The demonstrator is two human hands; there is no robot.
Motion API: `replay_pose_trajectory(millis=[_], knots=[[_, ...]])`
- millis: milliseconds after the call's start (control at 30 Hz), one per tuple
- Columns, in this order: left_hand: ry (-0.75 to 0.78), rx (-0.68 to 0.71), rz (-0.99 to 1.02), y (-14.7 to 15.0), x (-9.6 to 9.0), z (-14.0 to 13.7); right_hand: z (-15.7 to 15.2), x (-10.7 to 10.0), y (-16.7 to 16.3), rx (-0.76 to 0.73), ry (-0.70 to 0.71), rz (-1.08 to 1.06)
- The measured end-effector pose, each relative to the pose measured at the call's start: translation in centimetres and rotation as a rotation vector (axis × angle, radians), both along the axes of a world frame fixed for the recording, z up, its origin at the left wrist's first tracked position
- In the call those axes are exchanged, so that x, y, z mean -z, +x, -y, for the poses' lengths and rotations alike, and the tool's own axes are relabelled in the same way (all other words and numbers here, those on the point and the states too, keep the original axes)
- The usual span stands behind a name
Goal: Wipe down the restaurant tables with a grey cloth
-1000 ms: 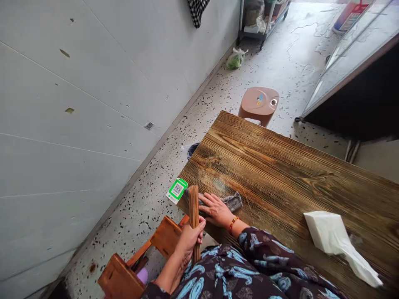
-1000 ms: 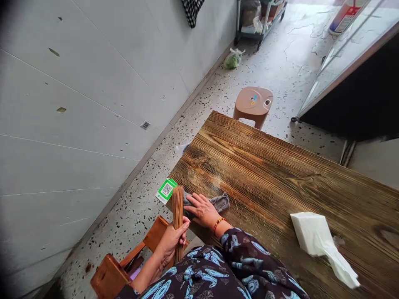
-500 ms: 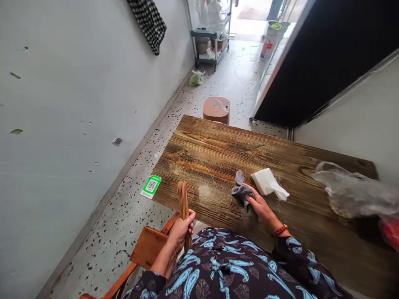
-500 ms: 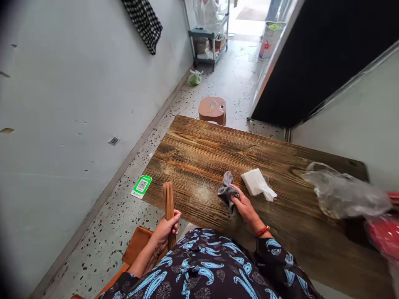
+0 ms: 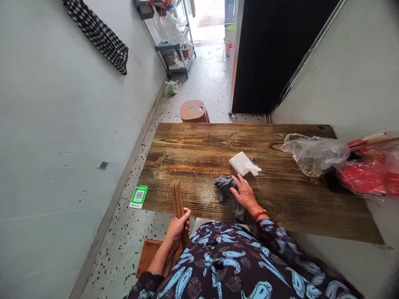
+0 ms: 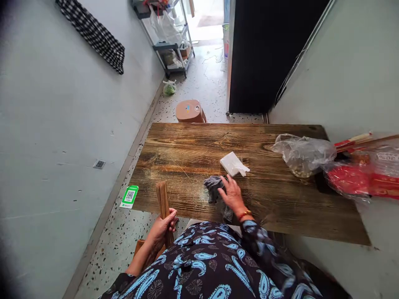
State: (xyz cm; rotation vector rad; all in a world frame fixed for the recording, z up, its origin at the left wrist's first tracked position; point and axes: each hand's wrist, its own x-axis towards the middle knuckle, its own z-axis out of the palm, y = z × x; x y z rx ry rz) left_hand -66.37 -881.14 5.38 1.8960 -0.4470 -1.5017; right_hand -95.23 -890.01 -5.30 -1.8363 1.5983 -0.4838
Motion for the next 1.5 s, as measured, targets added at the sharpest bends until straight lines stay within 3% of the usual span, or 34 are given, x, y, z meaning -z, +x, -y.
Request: replay_pose_trajectory(millis=[67, 133, 200, 267, 333, 433, 533, 633, 700, 767, 867, 1000, 1067, 1133, 1233, 1333, 1500], knots=[[-0.005, 0.038, -0.004, -0.8, -0.2, 0.2, -0.6, 0.1, 3.3, -0.098, 0.009, -0.106], [-0.017, 0.072, 0.003, -1.5, -0.4, 0.6, -1.7, 0.4, 5.1, -0.298, 0.005, -0.121], [-0.025, 0.098, 0.020, -2.1, -0.2, 1.3, -3.3, 1.2, 4.8, -0.496, -0.015, -0.075], [-0.023, 0.126, 0.035, -2.6, 0.2, 2.4, -5.3, 2.1, 2.3, -0.547, -0.017, -0.045], [-0.024, 0.169, 0.038, -3.1, 0.8, 3.7, -7.4, 3.0, -1.9, -0.411, -0.008, -0.077], [-0.037, 0.242, 0.046, -4.2, 1.8, 5.7, -9.3, 3.8, -9.3, -0.017, -0.019, -0.215], [-0.075, 0.309, 0.058, -5.9, 2.3, 7.6, -8.5, 3.3, -15.6, 0.389, -0.050, -0.336], [-0.099, 0.424, 0.040, -8.7, 2.1, 9.4, -5.9, 1.0, -18.1, 0.685, -0.030, -0.372], [-0.099, 0.526, 0.012, -11.1, 1.8, 10.4, -4.2, -0.9, -17.2, 0.669, -0.017, -0.325], [-0.111, 0.612, -0.005, -13.6, 1.5, 11.0, -3.1, -2.7, -14.5, 0.546, -0.041, -0.200], [-0.151, 0.732, 0.032, -16.9, 1.6, 11.2, -2.5, -4.3, -8.3, 0.495, -0.065, 0.264], [-0.296, 0.844, 0.021, -20.4, 2.1, 10.6, -2.0, -5.4, -1.3, 0.721, 0.087, 1.137], [-0.346, 0.869, 0.012, -21.8, 2.0, 10.4, -1.3, -6.2, -0.1, 0.895, 0.112, 1.291], [-0.368, 0.901, 0.026, -22.7, 1.8, 10.6, -0.3, -7.4, -0.9, 0.978, 0.114, 1.325], [-0.349, 0.942, -0.024, -22.5, 1.6, 11.6, 1.7, -9.2, -5.7, 0.965, 0.025, 1.117], [-0.241, 0.875, -0.061, -19.8, 2.1, 12.5, 3.9, -9.6, -12.8, 0.922, -0.079, 0.776], [-0.087, 0.693, 0.089, -12.3, 4.5, 11.7, 7.5, -6.4, -22.4, 0.834, -0.046, 0.347]])
